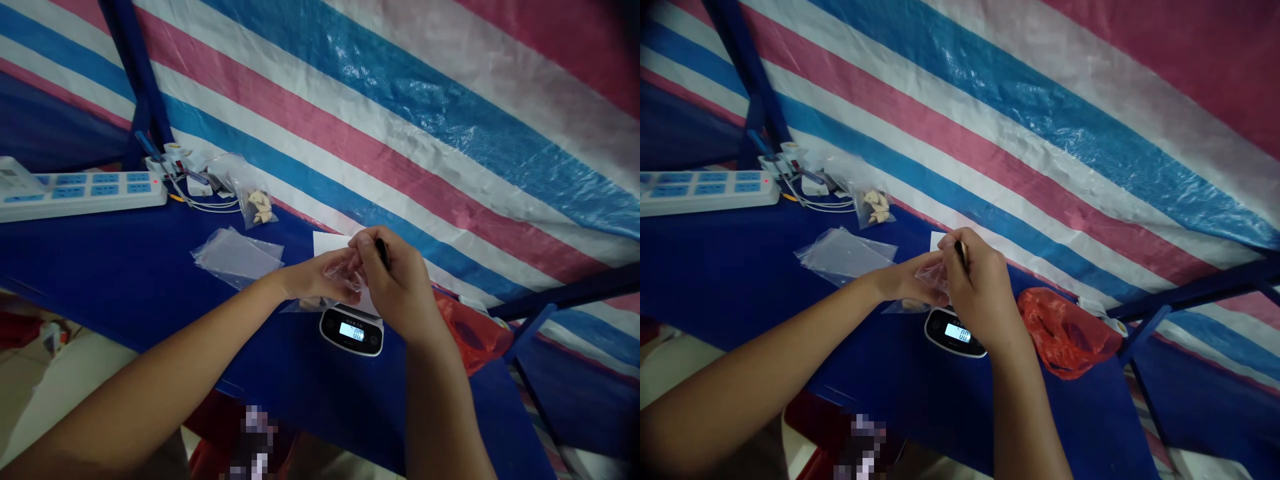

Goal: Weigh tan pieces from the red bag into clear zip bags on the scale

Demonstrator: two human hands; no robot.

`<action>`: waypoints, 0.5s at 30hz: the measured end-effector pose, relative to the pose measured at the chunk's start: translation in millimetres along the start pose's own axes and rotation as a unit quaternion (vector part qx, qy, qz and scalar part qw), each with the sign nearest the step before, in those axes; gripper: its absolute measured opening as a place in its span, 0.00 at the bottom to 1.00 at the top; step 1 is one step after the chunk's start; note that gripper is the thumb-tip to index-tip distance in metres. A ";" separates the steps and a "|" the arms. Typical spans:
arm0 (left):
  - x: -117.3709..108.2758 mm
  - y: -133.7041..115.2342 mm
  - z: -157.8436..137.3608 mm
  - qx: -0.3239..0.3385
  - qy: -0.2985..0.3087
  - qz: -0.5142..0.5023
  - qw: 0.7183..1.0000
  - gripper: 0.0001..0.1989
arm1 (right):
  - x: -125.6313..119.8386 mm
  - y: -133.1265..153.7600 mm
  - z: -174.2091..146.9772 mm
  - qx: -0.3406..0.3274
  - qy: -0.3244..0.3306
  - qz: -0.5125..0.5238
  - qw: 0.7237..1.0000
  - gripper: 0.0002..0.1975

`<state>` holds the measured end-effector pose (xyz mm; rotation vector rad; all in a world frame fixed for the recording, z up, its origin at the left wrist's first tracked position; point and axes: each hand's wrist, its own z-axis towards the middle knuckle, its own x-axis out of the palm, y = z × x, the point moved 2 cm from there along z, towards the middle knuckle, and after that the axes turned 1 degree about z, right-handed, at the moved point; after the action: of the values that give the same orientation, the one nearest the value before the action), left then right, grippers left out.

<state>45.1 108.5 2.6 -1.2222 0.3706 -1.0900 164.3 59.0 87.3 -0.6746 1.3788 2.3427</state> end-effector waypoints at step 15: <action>-7.7 -4.7 -2.7 -0.007 -0.035 0.035 0.999 0.23 | -45.2 -45.6 -33.2 0.091 -0.184 0.012 0.979 0.16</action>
<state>37.2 113.5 3.4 -1.2487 0.3646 -0.9838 232.6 49.1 65.8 -0.1603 1.4062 2.1821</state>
